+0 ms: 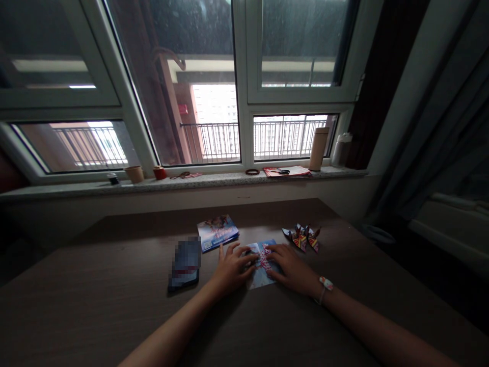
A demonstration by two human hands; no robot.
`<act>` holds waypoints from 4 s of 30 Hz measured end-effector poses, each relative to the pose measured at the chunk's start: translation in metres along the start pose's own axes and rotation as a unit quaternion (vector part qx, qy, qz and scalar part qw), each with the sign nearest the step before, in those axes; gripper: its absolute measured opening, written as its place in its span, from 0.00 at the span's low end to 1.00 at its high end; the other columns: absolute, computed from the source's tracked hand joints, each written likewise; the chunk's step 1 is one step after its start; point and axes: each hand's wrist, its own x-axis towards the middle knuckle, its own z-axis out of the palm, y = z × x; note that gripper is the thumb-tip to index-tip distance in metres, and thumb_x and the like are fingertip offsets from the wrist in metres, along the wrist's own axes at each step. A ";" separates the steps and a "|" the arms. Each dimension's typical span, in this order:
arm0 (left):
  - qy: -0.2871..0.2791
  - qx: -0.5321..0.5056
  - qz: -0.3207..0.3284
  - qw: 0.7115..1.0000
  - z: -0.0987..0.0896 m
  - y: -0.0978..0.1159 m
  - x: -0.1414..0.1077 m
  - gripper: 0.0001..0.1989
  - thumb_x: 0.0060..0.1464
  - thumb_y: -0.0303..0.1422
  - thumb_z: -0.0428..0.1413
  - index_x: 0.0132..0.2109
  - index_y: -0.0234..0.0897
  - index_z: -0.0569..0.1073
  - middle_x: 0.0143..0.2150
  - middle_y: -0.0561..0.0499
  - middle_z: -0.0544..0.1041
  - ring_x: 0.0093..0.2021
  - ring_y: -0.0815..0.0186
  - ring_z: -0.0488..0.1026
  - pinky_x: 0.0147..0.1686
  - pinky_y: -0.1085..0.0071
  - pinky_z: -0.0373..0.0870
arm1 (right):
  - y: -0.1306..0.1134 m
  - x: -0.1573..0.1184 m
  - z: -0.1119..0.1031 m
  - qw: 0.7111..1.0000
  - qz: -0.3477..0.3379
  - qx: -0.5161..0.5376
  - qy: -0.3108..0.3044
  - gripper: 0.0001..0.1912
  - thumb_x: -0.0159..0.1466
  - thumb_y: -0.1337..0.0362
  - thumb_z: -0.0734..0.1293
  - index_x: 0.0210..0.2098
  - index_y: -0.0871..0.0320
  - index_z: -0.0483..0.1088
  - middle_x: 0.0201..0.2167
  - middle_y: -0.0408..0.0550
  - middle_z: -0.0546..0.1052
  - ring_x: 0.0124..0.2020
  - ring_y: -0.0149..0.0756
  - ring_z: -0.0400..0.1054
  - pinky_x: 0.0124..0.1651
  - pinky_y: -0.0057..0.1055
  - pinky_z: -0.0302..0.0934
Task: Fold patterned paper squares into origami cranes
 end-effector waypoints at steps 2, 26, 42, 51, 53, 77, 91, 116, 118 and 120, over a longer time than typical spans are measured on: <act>0.004 0.001 -0.007 1.000 0.002 -0.002 0.001 0.17 0.58 0.36 0.57 0.54 0.58 0.74 0.62 0.54 0.69 0.64 0.47 0.56 0.62 0.29 0.34 | 0.001 0.000 -0.002 1.000 0.001 0.006 -0.015 0.19 0.64 0.54 0.66 0.52 0.55 0.69 0.57 0.53 0.69 0.59 0.47 0.60 0.65 0.49 0.47; -0.063 -0.081 0.054 0.993 -0.010 -0.001 -0.001 0.18 0.55 0.44 0.60 0.52 0.51 0.75 0.60 0.49 0.71 0.63 0.50 0.61 0.64 0.36 0.27 | 0.007 0.000 -0.009 0.999 -0.008 0.031 -0.023 0.20 0.63 0.49 0.66 0.50 0.51 0.74 0.57 0.51 0.72 0.59 0.47 0.62 0.67 0.53 0.42; 0.011 -0.106 0.008 0.994 -0.002 -0.006 0.002 0.09 0.60 0.38 0.55 0.42 0.46 0.79 0.52 0.50 0.77 0.55 0.57 0.71 0.64 0.36 0.31 | 0.019 0.002 -0.007 0.993 0.007 0.113 0.035 0.07 0.64 0.63 0.65 0.37 0.53 0.77 0.42 0.47 0.80 0.47 0.40 0.73 0.65 0.48 0.50; 0.063 -0.119 -0.013 0.991 0.004 -0.011 0.007 0.25 0.56 0.31 0.57 0.61 0.45 0.66 0.55 0.46 0.75 0.54 0.58 0.72 0.66 0.42 0.42 | 0.022 0.004 -0.004 0.985 0.094 0.128 0.061 0.10 0.66 0.60 0.64 0.38 0.56 0.76 0.37 0.48 0.80 0.43 0.43 0.73 0.62 0.49 0.55; 0.075 -0.125 -0.026 0.989 0.006 -0.013 0.008 0.31 0.55 0.30 0.57 0.65 0.47 0.60 0.56 0.47 0.73 0.51 0.59 0.73 0.66 0.43 0.45 | 0.023 0.004 -0.002 0.982 0.114 0.134 0.075 0.10 0.65 0.59 0.64 0.40 0.56 0.74 0.39 0.49 0.79 0.43 0.43 0.72 0.56 0.44 0.62; 0.023 -0.040 -0.013 0.999 0.011 -0.010 0.005 0.15 0.62 0.35 0.52 0.54 0.48 0.74 0.58 0.46 0.71 0.61 0.54 0.64 0.63 0.36 0.39 | 0.016 0.002 0.005 0.995 0.048 0.061 0.054 0.14 0.68 0.61 0.61 0.49 0.53 0.73 0.52 0.53 0.70 0.56 0.43 0.64 0.60 0.43 0.59; 0.023 -0.003 -0.006 1.000 0.002 0.001 0.003 0.14 0.62 0.38 0.52 0.52 0.50 0.76 0.54 0.49 0.74 0.59 0.53 0.63 0.63 0.33 0.37 | 0.011 0.002 -0.002 0.997 0.044 0.038 0.041 0.15 0.68 0.59 0.62 0.50 0.53 0.73 0.45 0.51 0.73 0.46 0.40 0.68 0.53 0.38 0.63; -0.006 0.019 -0.027 0.999 0.000 0.006 0.006 0.15 0.64 0.36 0.49 0.56 0.48 0.72 0.57 0.49 0.72 0.61 0.52 0.60 0.62 0.31 0.38 | 0.018 0.004 0.005 0.999 0.031 -0.018 0.029 0.17 0.70 0.59 0.59 0.56 0.49 0.69 0.51 0.51 0.71 0.52 0.42 0.65 0.56 0.40 0.61; -0.006 0.019 -0.028 0.999 0.000 0.007 0.006 0.15 0.64 0.36 0.49 0.56 0.48 0.72 0.57 0.49 0.72 0.61 0.52 0.60 0.62 0.31 0.37 | 0.018 0.005 0.005 0.999 0.031 -0.021 0.028 0.18 0.70 0.59 0.58 0.57 0.49 0.69 0.51 0.52 0.71 0.52 0.42 0.65 0.56 0.41 0.61; -0.002 0.021 -0.026 0.999 0.000 0.007 0.006 0.15 0.65 0.36 0.49 0.56 0.47 0.72 0.57 0.49 0.73 0.60 0.52 0.60 0.63 0.32 0.36 | 0.018 0.005 0.005 0.999 0.033 -0.024 0.026 0.18 0.70 0.59 0.58 0.57 0.49 0.69 0.51 0.52 0.71 0.52 0.42 0.65 0.55 0.41 0.61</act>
